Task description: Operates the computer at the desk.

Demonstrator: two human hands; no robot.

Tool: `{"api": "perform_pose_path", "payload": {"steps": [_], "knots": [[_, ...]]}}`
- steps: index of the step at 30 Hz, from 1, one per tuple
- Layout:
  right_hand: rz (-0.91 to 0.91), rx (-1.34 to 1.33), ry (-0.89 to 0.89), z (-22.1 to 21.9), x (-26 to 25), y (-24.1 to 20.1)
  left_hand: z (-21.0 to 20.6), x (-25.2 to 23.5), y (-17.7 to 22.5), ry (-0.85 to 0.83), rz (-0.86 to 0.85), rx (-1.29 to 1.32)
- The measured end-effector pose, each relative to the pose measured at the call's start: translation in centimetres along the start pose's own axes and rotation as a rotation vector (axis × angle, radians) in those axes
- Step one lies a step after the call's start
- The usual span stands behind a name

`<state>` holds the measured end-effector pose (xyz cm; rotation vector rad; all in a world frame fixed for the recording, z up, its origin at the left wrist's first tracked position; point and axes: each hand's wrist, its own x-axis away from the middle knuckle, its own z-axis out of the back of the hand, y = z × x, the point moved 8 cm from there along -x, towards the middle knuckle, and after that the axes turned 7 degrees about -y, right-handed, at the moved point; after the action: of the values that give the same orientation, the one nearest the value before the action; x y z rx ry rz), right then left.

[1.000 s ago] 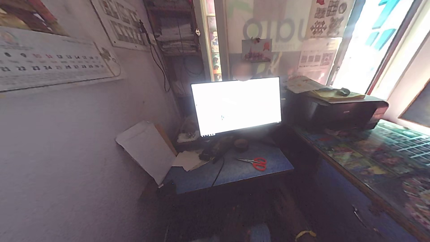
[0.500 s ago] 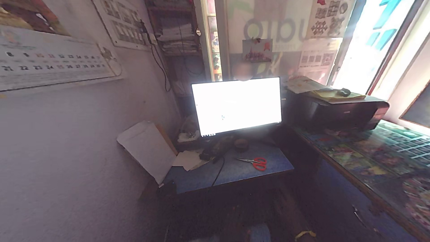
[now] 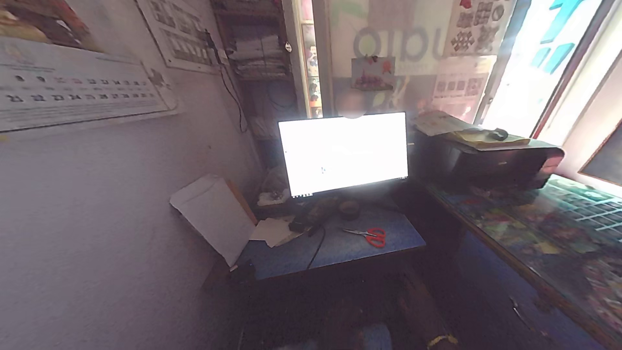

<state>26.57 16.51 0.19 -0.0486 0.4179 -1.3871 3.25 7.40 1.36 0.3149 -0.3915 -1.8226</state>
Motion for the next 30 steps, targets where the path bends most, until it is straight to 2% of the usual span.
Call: {"api": "perform_pose_path", "payload": {"steps": [2, 7, 30], "knots": [[-0.003, -0.007, -0.007, -0.1, 0.1, 0.0, 0.9, 0.1, 0.7, -0.032, -0.009, 0.025], [-0.038, -0.018, -0.070, -0.5, 0.0, 0.2, -2.7, -0.2, -1.6, 0.108, -0.136, -0.054], [-0.061, -0.067, -0.130, -0.4, 0.3, 0.2, -3.9, -0.4, -2.0, 0.069, -0.173, -0.108]]}}
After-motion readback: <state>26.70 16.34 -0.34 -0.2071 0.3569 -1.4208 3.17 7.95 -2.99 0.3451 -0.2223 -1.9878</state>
